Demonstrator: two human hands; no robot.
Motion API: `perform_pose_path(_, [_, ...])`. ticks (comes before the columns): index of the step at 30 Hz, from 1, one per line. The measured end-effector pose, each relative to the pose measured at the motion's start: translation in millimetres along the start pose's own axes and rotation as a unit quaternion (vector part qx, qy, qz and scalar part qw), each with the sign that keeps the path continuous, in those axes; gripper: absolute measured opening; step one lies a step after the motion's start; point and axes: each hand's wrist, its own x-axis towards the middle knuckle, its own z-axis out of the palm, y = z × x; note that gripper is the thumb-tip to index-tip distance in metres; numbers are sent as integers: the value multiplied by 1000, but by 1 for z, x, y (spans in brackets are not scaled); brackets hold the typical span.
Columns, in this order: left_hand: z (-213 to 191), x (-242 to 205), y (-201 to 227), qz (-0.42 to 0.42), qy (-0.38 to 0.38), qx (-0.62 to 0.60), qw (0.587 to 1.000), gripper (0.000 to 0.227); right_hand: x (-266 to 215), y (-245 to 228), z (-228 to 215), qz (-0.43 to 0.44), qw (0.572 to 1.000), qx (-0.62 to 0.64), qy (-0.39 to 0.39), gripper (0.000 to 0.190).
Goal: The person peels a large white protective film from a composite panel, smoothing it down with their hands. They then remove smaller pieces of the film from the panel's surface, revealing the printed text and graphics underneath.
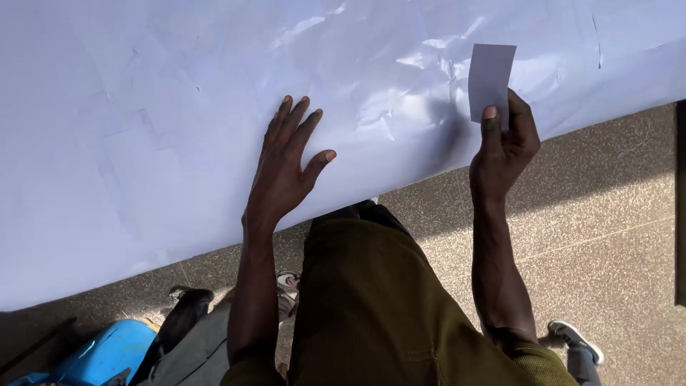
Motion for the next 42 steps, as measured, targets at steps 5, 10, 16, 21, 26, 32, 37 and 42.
perform_pose_path(5, [30,-30,28,-29,109,-89,990,61,50,9,55,-280,955,-88,-42,28])
perform_pose_path(10, [80,-79,38,-14,157,-229,961,38,54,-2,63,-183,838,-271,-436,52])
perform_pose_path(16, [223,-113,-21,-113,27,-482,868,40,0,-40,52,-169,882,-134,-420,52])
perform_pose_path(21, [197,-104,8,-180,197,-637,723,65,-57,-60,61,-146,896,-23,-419,41])
perform_pose_path(26, [145,-107,30,-168,252,-661,687,59,-69,-75,67,-127,891,-33,-435,52])
perform_pose_path(32, [159,-78,31,-146,317,-755,556,51,-70,-75,69,-126,899,-36,-419,54])
perform_pose_path(37, [165,-64,30,-160,335,-764,528,45,-79,-74,72,-139,918,-27,-371,45])
perform_pose_path(42, [161,-70,38,-214,368,-731,533,48,-102,-43,74,-159,935,-27,-315,29])
